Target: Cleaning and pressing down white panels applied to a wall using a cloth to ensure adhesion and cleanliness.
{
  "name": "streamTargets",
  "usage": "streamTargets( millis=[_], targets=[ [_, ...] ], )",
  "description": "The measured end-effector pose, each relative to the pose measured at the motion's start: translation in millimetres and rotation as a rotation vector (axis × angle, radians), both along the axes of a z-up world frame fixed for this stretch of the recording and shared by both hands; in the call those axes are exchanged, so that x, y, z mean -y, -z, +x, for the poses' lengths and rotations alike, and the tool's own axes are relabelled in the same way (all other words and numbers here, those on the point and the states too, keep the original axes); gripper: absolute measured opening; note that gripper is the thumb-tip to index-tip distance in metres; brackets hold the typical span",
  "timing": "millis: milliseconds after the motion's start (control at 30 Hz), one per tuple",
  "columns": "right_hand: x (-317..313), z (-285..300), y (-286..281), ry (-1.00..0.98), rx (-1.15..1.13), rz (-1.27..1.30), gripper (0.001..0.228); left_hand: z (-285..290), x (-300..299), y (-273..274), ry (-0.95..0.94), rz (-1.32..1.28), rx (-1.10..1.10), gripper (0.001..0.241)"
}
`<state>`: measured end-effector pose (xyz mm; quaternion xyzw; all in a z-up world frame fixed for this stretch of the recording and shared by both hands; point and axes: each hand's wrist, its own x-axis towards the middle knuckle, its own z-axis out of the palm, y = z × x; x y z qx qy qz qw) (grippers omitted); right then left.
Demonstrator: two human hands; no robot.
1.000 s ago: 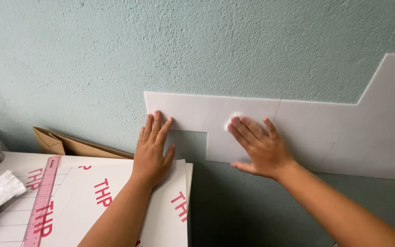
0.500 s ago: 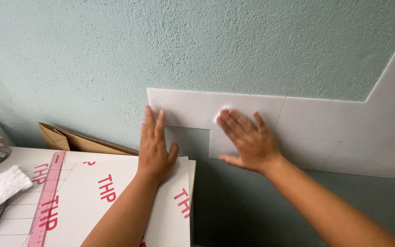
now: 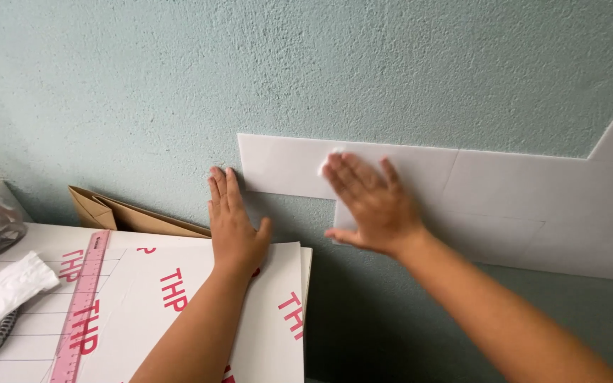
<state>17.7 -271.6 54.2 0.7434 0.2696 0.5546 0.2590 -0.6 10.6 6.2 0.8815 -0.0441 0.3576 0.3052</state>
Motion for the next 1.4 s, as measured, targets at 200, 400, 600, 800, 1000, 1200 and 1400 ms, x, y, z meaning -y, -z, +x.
streamTargets(
  millis=[200,400,600,800,1000,1200,1400],
  targets=[
    [37,-10,22,-0.024,-0.034,-0.098,0.113,-3,3,-4,-0.001,-0.014,-0.021,0.111],
    [46,-14,-11,0.060,0.055,-0.041,0.110,0,4,0,0.034,-0.056,0.026,0.106],
    [-37,11,-14,-0.059,0.044,0.009,0.120,0,4,-1,0.035,-0.064,0.033,0.104],
    [-110,30,-18,-0.194,0.013,0.003,0.127,21,-8,21,0.082,-0.048,0.174,0.100],
    [-115,28,-27,-0.137,-0.003,-0.069,0.120,18,-11,19,0.122,-0.083,0.219,0.096],
    [-34,5,-33,-0.079,-0.017,-0.074,0.106,8,-6,11,0.098,-0.094,0.125,0.094],
    [88,-29,-21,0.156,-0.018,-0.104,0.108,8,-6,13,0.098,-0.076,0.125,0.083]
  ],
)
